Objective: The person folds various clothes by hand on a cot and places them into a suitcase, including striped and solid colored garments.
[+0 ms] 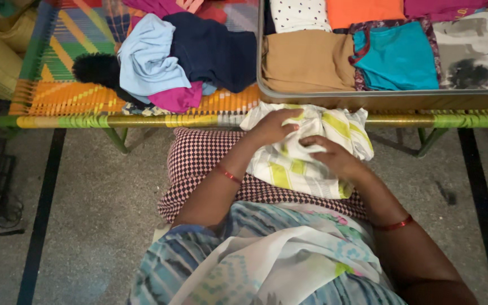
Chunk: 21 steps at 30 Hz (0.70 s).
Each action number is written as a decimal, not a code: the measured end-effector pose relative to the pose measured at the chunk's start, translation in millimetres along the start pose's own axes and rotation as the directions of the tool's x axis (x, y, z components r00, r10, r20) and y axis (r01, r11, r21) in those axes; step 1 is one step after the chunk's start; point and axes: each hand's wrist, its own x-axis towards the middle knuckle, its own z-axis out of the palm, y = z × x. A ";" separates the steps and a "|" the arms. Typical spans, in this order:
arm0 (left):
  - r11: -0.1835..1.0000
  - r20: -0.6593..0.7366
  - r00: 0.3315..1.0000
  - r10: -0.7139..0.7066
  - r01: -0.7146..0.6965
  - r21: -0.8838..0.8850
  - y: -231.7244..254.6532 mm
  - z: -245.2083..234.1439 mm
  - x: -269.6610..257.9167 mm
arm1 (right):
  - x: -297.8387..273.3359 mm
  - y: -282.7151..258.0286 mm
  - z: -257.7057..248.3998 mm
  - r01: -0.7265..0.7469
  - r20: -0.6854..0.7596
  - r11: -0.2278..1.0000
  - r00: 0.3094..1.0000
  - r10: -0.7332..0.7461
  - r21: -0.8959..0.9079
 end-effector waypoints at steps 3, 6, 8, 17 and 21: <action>0.953 0.194 0.961 0.199 -0.144 -0.266 30.7 -11.1 -5.1 | 1.5 21.2 -12.4 -0.139 -0.147 0.976 0.976 0.164 0.167; 0.909 0.229 0.917 0.327 -0.239 -0.340 70.7 -21.7 -8.4 | 3.7 36.6 -20.1 -0.030 -0.204 0.968 0.975 0.083 0.249; 0.926 0.142 0.915 0.377 -0.372 -0.059 97.4 -27.6 -10.3 | 3.7 39.5 -21.9 0.085 -0.204 0.881 0.979 0.013 0.466; 0.813 -0.032 0.907 0.419 -0.359 0.458 169.5 -60.8 0.4 | -21.2 -19.3 -15.2 0.380 -0.224 0.644 0.923 -0.314 0.664; 0.819 -0.210 0.832 0.513 -0.402 0.410 197.4 -103.0 20.4 | -22.2 -26.7 -24.3 0.407 -0.177 0.799 0.913 -0.367 0.443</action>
